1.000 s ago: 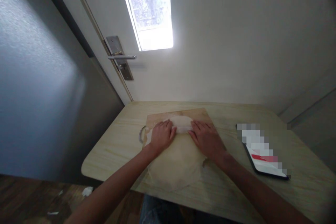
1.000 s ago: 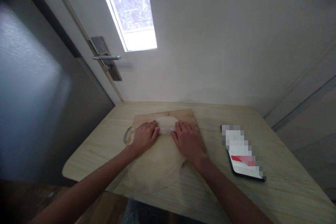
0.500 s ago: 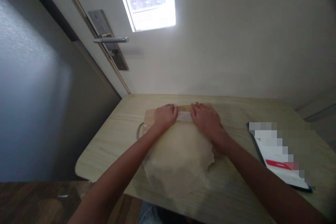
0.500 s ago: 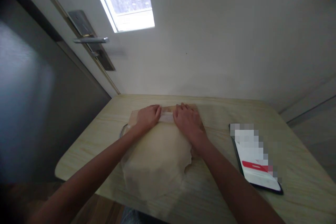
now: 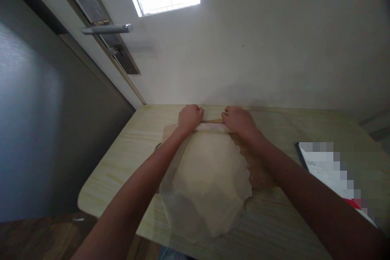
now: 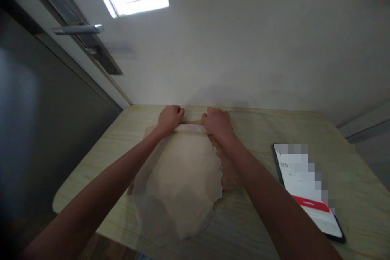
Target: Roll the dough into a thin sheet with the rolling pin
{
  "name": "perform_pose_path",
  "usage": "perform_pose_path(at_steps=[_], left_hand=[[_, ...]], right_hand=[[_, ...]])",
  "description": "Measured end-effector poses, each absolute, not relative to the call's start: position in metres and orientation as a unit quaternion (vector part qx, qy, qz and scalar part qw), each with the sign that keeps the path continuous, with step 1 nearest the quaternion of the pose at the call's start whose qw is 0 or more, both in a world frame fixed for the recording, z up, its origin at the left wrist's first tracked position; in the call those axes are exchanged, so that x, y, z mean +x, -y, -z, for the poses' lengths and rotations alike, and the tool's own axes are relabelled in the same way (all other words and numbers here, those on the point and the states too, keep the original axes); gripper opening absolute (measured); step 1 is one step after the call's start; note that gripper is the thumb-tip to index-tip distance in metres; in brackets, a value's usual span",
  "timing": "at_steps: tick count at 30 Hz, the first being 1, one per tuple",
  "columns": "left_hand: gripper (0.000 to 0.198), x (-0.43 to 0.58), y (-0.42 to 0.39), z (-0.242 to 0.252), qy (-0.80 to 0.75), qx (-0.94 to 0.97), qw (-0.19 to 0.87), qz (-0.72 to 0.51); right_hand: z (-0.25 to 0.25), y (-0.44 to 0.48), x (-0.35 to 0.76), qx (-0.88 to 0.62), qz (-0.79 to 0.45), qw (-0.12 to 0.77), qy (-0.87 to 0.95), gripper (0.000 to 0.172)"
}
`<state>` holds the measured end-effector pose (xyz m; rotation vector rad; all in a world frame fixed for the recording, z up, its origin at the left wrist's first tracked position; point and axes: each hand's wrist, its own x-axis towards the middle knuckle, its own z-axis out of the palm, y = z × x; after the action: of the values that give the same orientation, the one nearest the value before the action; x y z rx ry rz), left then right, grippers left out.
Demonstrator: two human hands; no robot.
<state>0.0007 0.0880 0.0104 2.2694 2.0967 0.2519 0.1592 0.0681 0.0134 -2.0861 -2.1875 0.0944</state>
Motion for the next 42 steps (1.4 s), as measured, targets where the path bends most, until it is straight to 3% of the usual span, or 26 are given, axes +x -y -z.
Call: perform_pose_path(at_steps=[21,25,42], left_hand=[[0.047,-0.003,-0.017,-0.006,-0.657,0.744,-0.065,-0.103],[0.038,-0.009,0.005,-0.005,-0.612,0.773,-0.100,-0.134],[0.037,-0.031,0.065,-0.006,-0.539,0.828,-0.086,-0.131]], right_hand=[[-0.011,-0.002,0.151,-0.605,0.041,0.103,0.789,0.046],[-0.009,0.018,0.150,-0.594,0.038,0.121,0.795,0.044],[-0.008,0.076,0.153,-0.549,0.071,0.137,0.821,0.036]])
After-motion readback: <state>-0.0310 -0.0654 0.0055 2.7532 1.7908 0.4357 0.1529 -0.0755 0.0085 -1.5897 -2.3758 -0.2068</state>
